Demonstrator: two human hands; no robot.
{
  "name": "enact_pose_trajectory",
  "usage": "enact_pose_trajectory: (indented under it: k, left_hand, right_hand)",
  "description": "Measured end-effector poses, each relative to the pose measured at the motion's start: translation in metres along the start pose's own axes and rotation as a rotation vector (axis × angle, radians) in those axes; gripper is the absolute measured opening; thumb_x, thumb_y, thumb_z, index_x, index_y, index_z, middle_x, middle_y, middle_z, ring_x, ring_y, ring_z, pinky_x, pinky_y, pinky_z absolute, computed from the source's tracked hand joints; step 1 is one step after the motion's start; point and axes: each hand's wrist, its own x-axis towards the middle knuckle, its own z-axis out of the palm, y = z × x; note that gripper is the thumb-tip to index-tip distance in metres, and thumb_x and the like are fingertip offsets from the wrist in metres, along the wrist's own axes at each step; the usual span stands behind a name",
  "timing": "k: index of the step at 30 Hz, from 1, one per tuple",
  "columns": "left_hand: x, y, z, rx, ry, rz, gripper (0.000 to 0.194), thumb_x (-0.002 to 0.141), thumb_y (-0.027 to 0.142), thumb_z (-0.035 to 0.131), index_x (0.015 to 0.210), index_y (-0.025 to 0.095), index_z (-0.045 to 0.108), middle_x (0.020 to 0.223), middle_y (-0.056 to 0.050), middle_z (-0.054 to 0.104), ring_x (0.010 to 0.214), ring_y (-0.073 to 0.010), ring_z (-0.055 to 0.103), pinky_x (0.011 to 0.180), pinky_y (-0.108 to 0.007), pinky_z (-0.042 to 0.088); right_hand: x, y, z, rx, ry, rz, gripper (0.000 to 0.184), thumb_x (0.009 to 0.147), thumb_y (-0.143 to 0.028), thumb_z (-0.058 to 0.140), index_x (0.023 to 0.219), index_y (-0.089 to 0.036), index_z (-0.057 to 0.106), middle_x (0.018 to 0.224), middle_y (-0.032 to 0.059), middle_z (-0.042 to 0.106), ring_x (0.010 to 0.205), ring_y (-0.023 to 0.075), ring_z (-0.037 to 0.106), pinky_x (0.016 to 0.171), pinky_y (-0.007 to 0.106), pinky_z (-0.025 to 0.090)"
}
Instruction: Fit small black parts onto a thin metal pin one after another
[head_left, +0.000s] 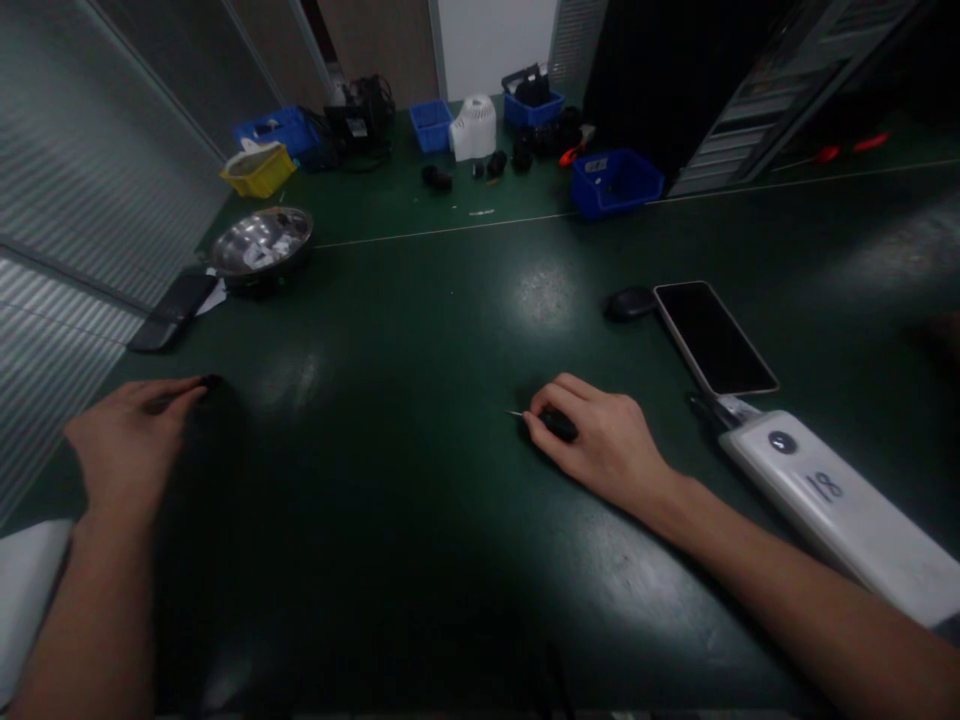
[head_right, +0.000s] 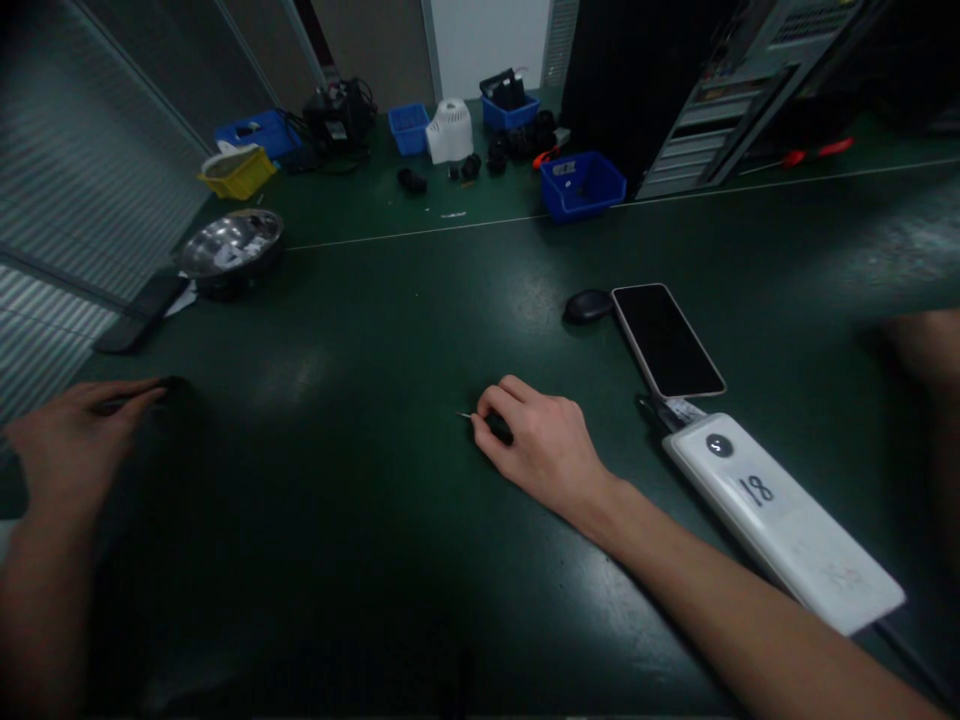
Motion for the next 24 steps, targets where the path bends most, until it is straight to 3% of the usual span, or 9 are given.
enact_pose_trajectory:
  k: [3,5,10,13,16,24]
  left_hand:
    - [0.002,0.033,0.005,-0.064,0.093,0.119,0.029,0.096,0.049,0.059,0.108,0.026,0.074,0.110,0.007,0.072,0.106,-0.0191,0.067,0.102,-0.042,0.051]
    - [-0.001,0.075,0.009,-0.192,0.063,0.265,0.024,0.095,0.043,0.065,0.108,0.025,0.075,0.111,0.004,0.073,0.104,-0.0189,0.069,0.100,-0.039,0.054]
    - [-0.028,0.205,0.027,-0.584,-0.291,0.665,0.022,0.097,0.026,0.064,0.117,0.025,0.074,0.120,-0.004,0.070,0.105,-0.0172,0.068,0.092,-0.032,0.057]
    - [-0.043,0.255,0.044,-0.730,-0.364,0.813,0.021,0.097,0.020,0.062,0.115,0.022,0.074,0.114,-0.005,0.070,0.104,-0.0158,0.066,0.091,-0.030,0.056]
    - [-0.048,0.271,0.057,-0.786,-0.373,0.820,0.020,0.096,0.019,0.064,0.114,0.020,0.073,0.110,-0.006,0.071,0.103,-0.0166,0.065,0.091,-0.031,0.055]
    - [-0.046,0.265,0.056,-0.826,-0.417,0.738,0.027,0.096,0.020,0.065,0.122,0.021,0.070,0.114,-0.008,0.069,0.106,-0.0186,0.064,0.092,-0.034,0.055]
  right_hand:
    - [0.000,0.000,0.000,-0.003,-0.003,0.002,0.018,0.098,-0.036,0.053,0.096,-0.022,0.065,0.095,0.0017,0.065,0.068,0.0124,0.056,0.060,0.027,0.037]
    - [0.000,0.000,0.000,0.001,-0.001,0.000,0.018,0.098,-0.035,0.053,0.096,-0.022,0.065,0.095,0.0015,0.064,0.068,0.0122,0.056,0.061,0.027,0.038]
    - [-0.001,0.000,0.000,0.043,0.031,-0.019,0.016,0.098,-0.035,0.055,0.095,-0.022,0.064,0.094,0.0008,0.063,0.068,0.0117,0.056,0.061,0.027,0.038]
    - [-0.001,-0.002,0.000,0.071,0.063,-0.033,0.016,0.098,-0.034,0.056,0.094,-0.021,0.064,0.092,0.0011,0.063,0.069,0.0120,0.056,0.062,0.027,0.039]
    - [-0.001,-0.003,0.000,0.084,0.080,-0.037,0.015,0.098,-0.033,0.056,0.094,-0.021,0.064,0.091,0.0015,0.063,0.071,0.0124,0.058,0.063,0.027,0.041]
    - [-0.001,-0.003,-0.001,0.087,0.068,-0.045,0.016,0.098,-0.033,0.055,0.094,-0.021,0.065,0.090,0.0019,0.064,0.069,0.0121,0.057,0.063,0.026,0.041]
